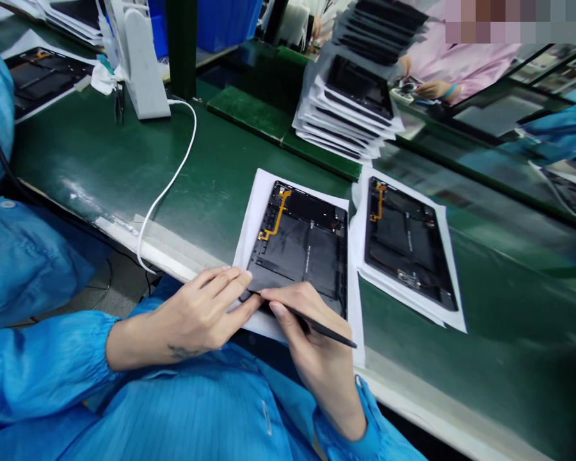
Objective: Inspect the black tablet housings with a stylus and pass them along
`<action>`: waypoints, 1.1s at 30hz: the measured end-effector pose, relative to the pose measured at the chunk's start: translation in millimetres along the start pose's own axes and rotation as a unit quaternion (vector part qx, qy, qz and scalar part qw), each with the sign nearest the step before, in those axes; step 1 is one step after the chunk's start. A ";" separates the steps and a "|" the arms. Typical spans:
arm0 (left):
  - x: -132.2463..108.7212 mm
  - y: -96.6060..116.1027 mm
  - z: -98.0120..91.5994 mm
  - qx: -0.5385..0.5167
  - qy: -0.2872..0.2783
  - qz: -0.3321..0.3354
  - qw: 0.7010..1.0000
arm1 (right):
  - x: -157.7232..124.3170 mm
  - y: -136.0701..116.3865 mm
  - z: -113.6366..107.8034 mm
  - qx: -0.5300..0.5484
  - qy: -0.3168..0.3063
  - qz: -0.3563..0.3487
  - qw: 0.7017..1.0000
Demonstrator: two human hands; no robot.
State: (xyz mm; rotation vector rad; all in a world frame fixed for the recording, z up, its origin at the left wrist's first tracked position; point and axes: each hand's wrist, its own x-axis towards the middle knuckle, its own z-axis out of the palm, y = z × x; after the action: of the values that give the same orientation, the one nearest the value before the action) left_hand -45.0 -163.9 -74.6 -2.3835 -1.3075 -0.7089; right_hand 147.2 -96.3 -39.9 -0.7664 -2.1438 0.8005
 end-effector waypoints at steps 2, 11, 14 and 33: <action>0.7 -0.1 -0.7 -0.002 0.005 0.003 1.000 | 0.7 -0.1 -0.4 -0.001 -0.007 -0.005 1.000; -3.4 -21.6 -7.7 -0.078 0.022 0.047 0.996 | 6.0 -2.3 -1.8 -0.004 -0.034 -0.024 0.999; -3.7 -22.9 -6.2 -0.085 0.036 0.047 0.995 | 1.8 1.7 -5.8 -0.004 -0.024 -0.029 0.999; 33.6 -11.5 -0.6 -0.094 0.004 0.064 0.993 | -44.8 3.4 -17.1 -0.118 0.009 -0.031 0.992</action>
State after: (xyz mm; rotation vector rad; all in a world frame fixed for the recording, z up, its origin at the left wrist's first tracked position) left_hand -39.6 -135.1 -54.4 -2.5823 -1.1164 -0.8369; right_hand 186.9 -120.9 -51.2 -0.8191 -2.2603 0.5117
